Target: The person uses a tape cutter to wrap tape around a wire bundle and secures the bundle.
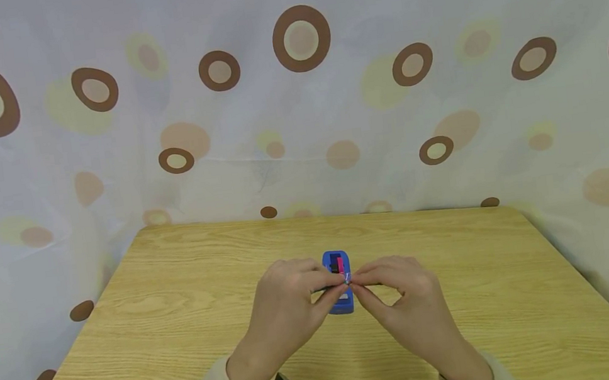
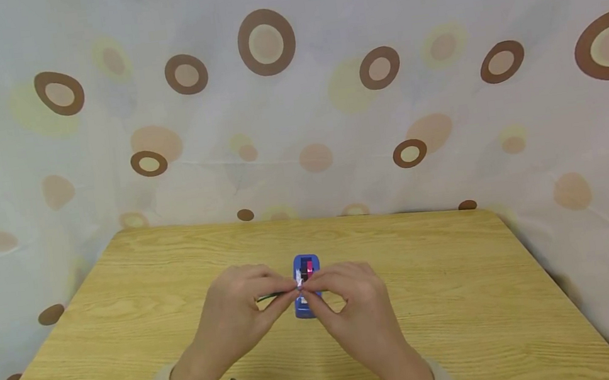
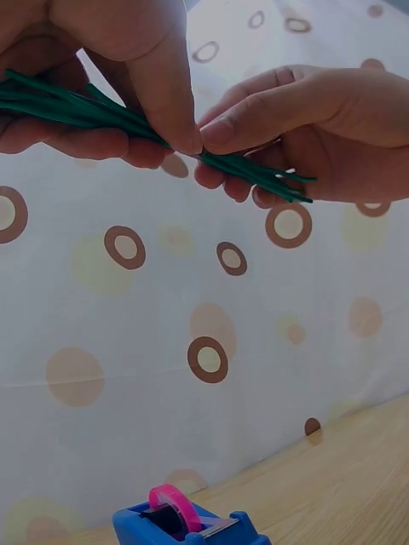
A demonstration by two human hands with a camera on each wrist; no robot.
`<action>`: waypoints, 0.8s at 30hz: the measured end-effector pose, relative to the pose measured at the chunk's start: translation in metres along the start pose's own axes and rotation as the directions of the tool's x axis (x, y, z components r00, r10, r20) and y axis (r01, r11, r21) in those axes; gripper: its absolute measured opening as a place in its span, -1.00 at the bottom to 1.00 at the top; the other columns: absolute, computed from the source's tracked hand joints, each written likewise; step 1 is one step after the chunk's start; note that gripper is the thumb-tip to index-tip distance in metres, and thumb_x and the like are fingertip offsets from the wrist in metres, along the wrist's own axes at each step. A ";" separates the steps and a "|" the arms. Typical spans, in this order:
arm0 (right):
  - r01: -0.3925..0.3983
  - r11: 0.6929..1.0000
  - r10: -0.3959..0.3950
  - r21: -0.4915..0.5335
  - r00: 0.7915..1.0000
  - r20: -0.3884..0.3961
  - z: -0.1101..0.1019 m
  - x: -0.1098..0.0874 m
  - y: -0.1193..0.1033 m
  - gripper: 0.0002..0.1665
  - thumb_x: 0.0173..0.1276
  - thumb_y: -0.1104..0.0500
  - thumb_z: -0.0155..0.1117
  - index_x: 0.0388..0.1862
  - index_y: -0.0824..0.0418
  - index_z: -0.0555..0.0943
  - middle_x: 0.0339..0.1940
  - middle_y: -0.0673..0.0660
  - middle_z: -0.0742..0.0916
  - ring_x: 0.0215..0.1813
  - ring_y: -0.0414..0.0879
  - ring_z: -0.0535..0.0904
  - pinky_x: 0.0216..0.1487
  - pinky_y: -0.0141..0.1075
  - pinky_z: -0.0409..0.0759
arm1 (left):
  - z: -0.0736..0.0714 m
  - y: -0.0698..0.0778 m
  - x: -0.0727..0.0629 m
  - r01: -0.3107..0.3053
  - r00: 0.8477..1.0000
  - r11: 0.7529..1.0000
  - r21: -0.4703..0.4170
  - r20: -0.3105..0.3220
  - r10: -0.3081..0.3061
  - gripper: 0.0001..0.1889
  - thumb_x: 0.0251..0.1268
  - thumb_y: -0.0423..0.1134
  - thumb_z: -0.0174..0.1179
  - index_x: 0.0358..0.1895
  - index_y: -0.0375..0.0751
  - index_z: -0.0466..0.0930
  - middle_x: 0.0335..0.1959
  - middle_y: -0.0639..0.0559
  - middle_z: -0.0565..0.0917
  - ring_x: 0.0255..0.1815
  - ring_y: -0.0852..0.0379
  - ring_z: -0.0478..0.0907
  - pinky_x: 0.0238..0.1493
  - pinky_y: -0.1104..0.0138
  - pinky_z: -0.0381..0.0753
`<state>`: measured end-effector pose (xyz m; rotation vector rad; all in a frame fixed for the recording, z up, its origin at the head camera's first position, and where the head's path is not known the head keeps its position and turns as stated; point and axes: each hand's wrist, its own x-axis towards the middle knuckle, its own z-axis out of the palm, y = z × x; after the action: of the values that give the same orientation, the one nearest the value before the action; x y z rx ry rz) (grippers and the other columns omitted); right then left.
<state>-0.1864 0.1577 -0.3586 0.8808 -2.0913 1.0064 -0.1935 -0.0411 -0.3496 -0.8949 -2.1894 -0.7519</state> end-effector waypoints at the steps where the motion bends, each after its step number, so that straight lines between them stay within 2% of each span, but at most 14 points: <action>1: -0.005 1.000 0.005 0.007 1.000 0.004 0.000 0.000 0.000 -0.71 -0.01 0.43 0.56 -0.31 0.14 0.79 -0.30 -0.06 0.77 -0.23 -0.13 0.68 -0.09 -0.25 0.50 | 0.000 0.000 0.000 -0.006 1.000 1.000 0.004 -0.004 0.006 -0.87 0.03 -0.15 0.53 -0.33 -0.02 0.84 -0.45 0.23 0.72 -0.47 0.30 0.59 -0.41 0.39 0.44; 9: 0.009 0.999 -0.010 0.037 1.000 0.020 0.000 0.003 -0.001 -0.68 0.04 0.46 0.53 -0.27 0.12 0.75 -0.31 -0.05 0.78 -0.25 -0.15 0.69 -0.13 -0.37 0.59 | 0.001 0.000 -0.001 -0.039 0.999 0.999 0.031 -0.031 0.040 -0.86 -0.01 -0.17 0.56 -0.35 -0.02 0.84 -0.44 0.22 0.72 -0.42 0.28 0.62 -0.39 0.37 0.45; 12: 0.018 1.000 -0.018 0.022 0.999 0.031 0.000 0.004 -0.002 -0.68 0.04 0.46 0.53 -0.28 0.11 0.74 -0.33 -0.06 0.77 -0.27 -0.18 0.68 -0.18 -0.32 0.60 | 0.001 0.000 -0.001 -0.039 0.999 0.999 0.026 -0.030 0.039 -0.87 -0.01 -0.17 0.56 -0.35 -0.02 0.84 -0.44 0.22 0.72 -0.41 0.29 0.62 -0.39 0.37 0.44; 15: 0.018 1.000 -0.019 0.004 0.999 0.032 -0.001 0.004 -0.002 -0.66 0.02 0.45 0.54 -0.29 0.09 0.74 -0.32 -0.10 0.77 -0.27 -0.19 0.66 -0.18 -0.28 0.55 | 0.001 0.000 -0.001 -0.032 0.999 0.999 0.013 -0.028 0.032 -0.87 0.01 -0.17 0.55 -0.35 -0.02 0.84 -0.43 0.22 0.72 -0.40 0.29 0.63 -0.39 0.38 0.44; 20: 0.015 1.000 -0.015 0.021 0.999 0.030 -0.002 0.003 0.000 -0.70 0.05 0.43 0.51 -0.28 0.11 0.75 -0.30 -0.06 0.77 -0.24 -0.15 0.66 -0.14 -0.23 0.45 | 0.000 0.000 0.000 -0.012 1.000 1.000 -0.018 -0.028 0.011 -0.89 0.04 -0.18 0.53 -0.34 -0.02 0.84 -0.42 0.23 0.72 -0.40 0.31 0.62 -0.39 0.38 0.44; 24: 0.045 0.999 -0.045 0.003 0.999 0.011 -0.002 0.002 0.002 -0.76 0.07 0.39 0.51 -0.29 0.13 0.75 -0.29 -0.04 0.77 -0.23 -0.10 0.67 -0.12 -0.20 0.42 | -0.001 0.000 0.001 0.008 1.000 0.999 -0.041 -0.021 -0.009 -0.90 0.08 -0.19 0.51 -0.32 -0.02 0.84 -0.40 0.23 0.73 -0.40 0.32 0.62 -0.40 0.37 0.44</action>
<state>-0.1884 0.1593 -0.3571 0.9328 -2.0708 0.9833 -0.1936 -0.0412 -0.3478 -0.8949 -2.1680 -0.8093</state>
